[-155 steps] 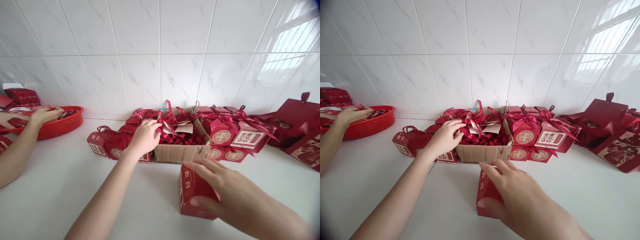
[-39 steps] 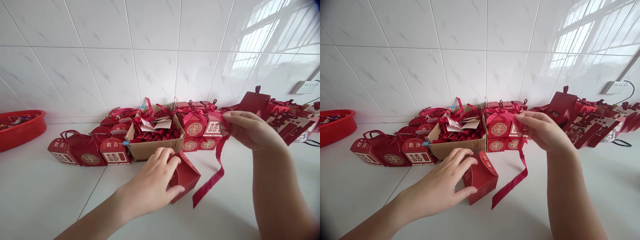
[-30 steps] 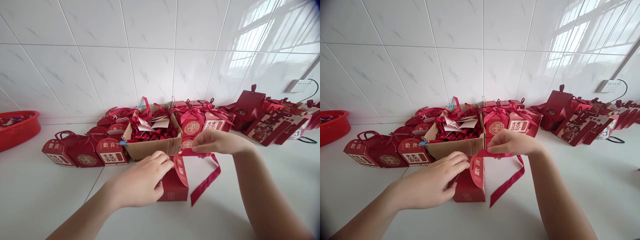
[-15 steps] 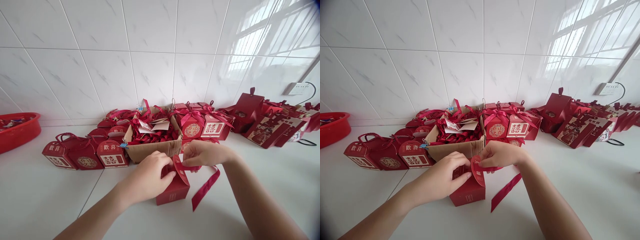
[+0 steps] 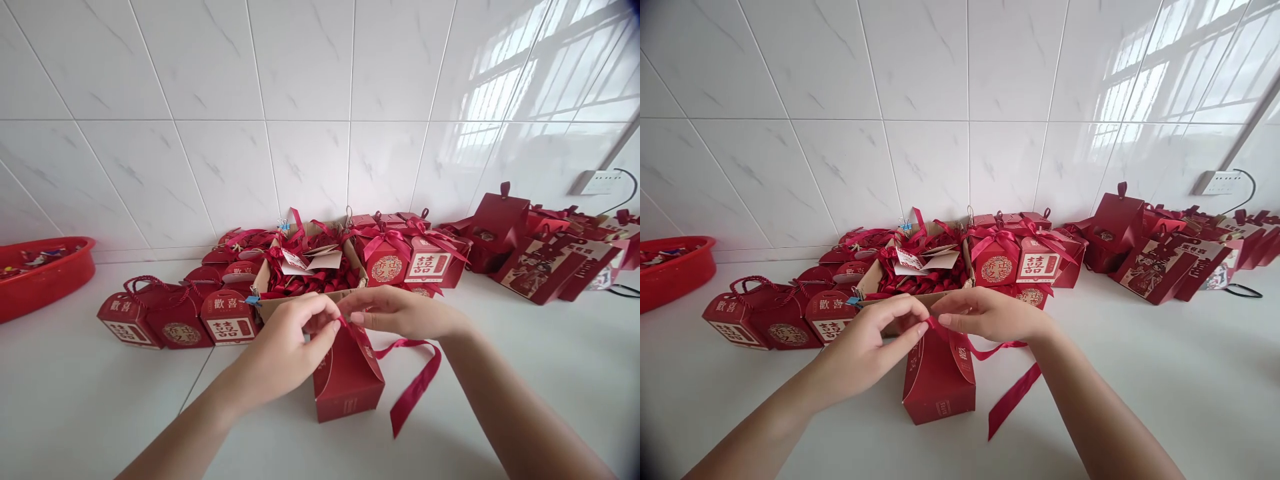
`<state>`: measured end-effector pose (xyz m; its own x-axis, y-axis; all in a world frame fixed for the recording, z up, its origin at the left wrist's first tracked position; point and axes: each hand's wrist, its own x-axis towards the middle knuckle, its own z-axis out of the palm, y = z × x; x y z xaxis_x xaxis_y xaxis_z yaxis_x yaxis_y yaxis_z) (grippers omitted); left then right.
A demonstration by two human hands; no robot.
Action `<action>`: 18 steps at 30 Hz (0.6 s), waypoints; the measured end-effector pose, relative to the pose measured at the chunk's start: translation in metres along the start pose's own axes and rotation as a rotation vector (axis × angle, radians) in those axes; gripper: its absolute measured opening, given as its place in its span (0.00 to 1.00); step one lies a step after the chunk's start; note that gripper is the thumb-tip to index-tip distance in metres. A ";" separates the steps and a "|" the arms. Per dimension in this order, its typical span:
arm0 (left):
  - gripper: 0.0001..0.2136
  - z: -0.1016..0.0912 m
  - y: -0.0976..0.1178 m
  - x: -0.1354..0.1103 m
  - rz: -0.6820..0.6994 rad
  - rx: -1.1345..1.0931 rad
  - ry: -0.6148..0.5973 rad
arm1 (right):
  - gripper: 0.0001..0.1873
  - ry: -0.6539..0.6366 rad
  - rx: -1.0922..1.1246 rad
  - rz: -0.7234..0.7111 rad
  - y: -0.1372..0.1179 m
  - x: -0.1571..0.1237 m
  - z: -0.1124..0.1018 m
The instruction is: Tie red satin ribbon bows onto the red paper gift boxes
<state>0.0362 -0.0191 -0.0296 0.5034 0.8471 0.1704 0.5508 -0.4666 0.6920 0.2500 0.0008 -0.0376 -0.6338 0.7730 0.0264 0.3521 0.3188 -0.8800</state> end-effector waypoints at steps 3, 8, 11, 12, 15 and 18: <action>0.11 -0.008 0.009 -0.007 -0.008 -0.028 0.020 | 0.16 -0.063 0.155 -0.068 -0.001 0.003 0.004; 0.12 -0.014 0.014 -0.015 -0.052 -0.007 0.010 | 0.12 0.025 0.365 -0.134 -0.006 0.000 0.006; 0.15 -0.009 0.001 -0.016 -0.144 0.108 -0.026 | 0.08 0.181 0.395 -0.230 -0.010 -0.010 0.001; 0.16 -0.006 -0.005 -0.016 -0.177 0.174 -0.063 | 0.07 0.245 0.402 -0.264 -0.012 -0.014 -0.002; 0.20 -0.001 -0.017 -0.016 -0.235 0.361 -0.188 | 0.06 0.450 0.405 -0.355 -0.019 -0.030 -0.009; 0.20 -0.001 -0.020 -0.017 -0.246 0.411 -0.249 | 0.04 0.683 0.397 -0.449 -0.028 -0.051 -0.017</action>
<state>0.0160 -0.0233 -0.0457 0.4413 0.8815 -0.1680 0.8625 -0.3650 0.3505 0.2840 -0.0383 -0.0065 -0.0636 0.8186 0.5708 -0.1726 0.5544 -0.8142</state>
